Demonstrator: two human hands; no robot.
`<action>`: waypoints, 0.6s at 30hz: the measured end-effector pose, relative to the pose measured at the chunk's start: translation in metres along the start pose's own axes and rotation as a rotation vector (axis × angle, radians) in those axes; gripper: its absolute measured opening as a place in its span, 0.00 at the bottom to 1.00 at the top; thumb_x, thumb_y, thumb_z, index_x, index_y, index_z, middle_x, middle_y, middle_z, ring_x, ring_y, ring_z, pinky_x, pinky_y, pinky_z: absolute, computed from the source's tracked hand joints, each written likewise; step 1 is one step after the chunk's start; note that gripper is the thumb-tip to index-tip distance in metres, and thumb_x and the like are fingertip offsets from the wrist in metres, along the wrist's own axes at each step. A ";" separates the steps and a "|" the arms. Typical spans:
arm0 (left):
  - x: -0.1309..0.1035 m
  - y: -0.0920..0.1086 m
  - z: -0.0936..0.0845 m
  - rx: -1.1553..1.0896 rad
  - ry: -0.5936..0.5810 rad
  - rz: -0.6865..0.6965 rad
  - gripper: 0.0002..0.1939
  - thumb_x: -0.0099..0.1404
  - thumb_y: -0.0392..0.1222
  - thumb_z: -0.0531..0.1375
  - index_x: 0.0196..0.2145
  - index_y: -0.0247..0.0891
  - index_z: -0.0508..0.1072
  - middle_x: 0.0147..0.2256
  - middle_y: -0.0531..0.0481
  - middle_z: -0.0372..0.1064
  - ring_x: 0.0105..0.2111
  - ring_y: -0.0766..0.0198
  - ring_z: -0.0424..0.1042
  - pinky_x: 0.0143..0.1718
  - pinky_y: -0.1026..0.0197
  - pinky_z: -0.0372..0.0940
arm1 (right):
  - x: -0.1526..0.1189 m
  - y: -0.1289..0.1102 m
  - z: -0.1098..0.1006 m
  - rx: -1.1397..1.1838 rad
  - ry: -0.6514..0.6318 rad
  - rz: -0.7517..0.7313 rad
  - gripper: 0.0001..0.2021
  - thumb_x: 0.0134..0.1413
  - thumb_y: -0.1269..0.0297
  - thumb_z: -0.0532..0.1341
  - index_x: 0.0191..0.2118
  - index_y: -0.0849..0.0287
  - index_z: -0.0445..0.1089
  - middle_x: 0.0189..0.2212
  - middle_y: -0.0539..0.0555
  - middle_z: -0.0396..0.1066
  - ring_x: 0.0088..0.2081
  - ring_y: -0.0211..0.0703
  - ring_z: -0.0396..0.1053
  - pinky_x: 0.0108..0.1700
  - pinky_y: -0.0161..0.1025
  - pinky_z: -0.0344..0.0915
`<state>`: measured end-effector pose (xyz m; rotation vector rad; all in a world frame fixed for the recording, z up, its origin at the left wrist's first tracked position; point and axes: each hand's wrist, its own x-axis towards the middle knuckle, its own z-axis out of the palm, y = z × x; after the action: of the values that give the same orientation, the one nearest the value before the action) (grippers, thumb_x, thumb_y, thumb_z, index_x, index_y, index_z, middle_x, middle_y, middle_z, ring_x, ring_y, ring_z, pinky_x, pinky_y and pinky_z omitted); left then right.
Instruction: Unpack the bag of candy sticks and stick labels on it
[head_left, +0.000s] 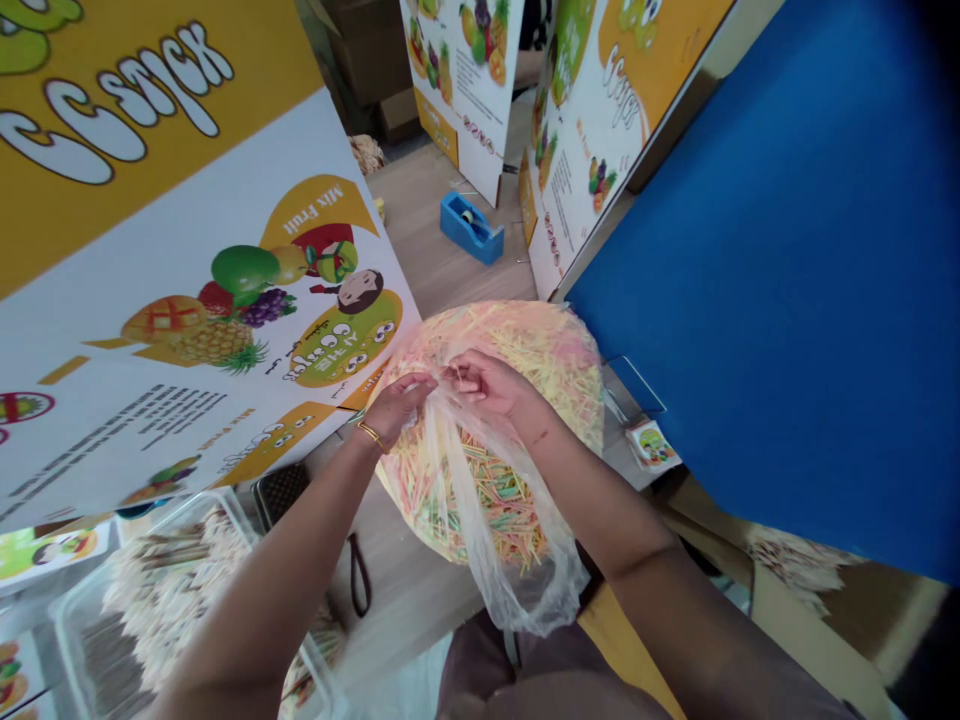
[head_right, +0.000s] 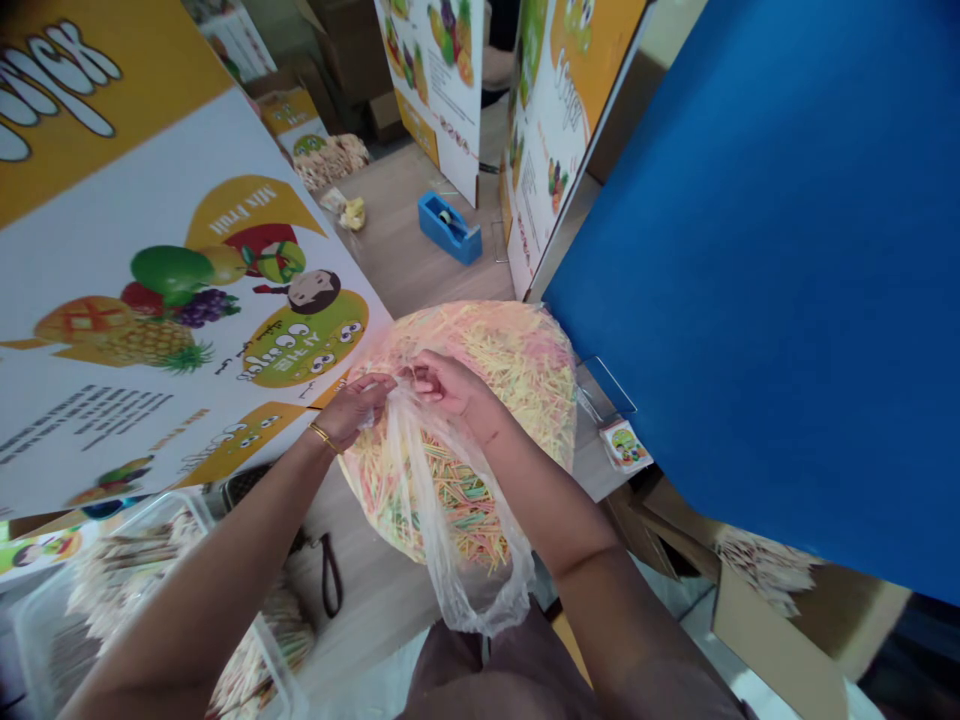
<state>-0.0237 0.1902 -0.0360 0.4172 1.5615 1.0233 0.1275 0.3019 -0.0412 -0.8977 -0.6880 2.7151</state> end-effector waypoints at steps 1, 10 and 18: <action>0.001 -0.002 0.000 0.033 0.021 0.023 0.23 0.49 0.55 0.72 0.36 0.39 0.73 0.19 0.61 0.59 0.18 0.72 0.55 0.21 0.66 0.47 | -0.003 0.000 0.000 0.036 -0.003 0.055 0.04 0.46 0.68 0.62 0.29 0.62 0.66 0.26 0.47 0.70 0.18 0.25 0.42 0.16 0.28 0.37; 0.005 -0.019 -0.001 0.306 0.140 0.149 0.18 0.57 0.58 0.66 0.37 0.42 0.76 0.24 0.57 0.65 0.23 0.66 0.61 0.28 0.62 0.57 | -0.024 0.013 -0.012 0.214 0.006 0.098 0.09 0.62 0.70 0.55 0.29 0.60 0.60 0.21 0.44 0.64 0.14 0.25 0.45 0.14 0.24 0.41; 0.000 -0.018 0.003 0.326 0.152 0.220 0.17 0.57 0.57 0.65 0.37 0.41 0.76 0.32 0.53 0.72 0.31 0.63 0.67 0.37 0.62 0.62 | -0.041 0.026 -0.008 -0.192 -0.358 0.167 0.08 0.61 0.63 0.62 0.42 0.62 0.69 0.17 0.43 0.65 0.12 0.28 0.46 0.14 0.28 0.43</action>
<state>-0.0156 0.1813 -0.0501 0.7649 1.8587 0.9850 0.1634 0.2692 -0.0382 -0.5261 -0.9956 3.0370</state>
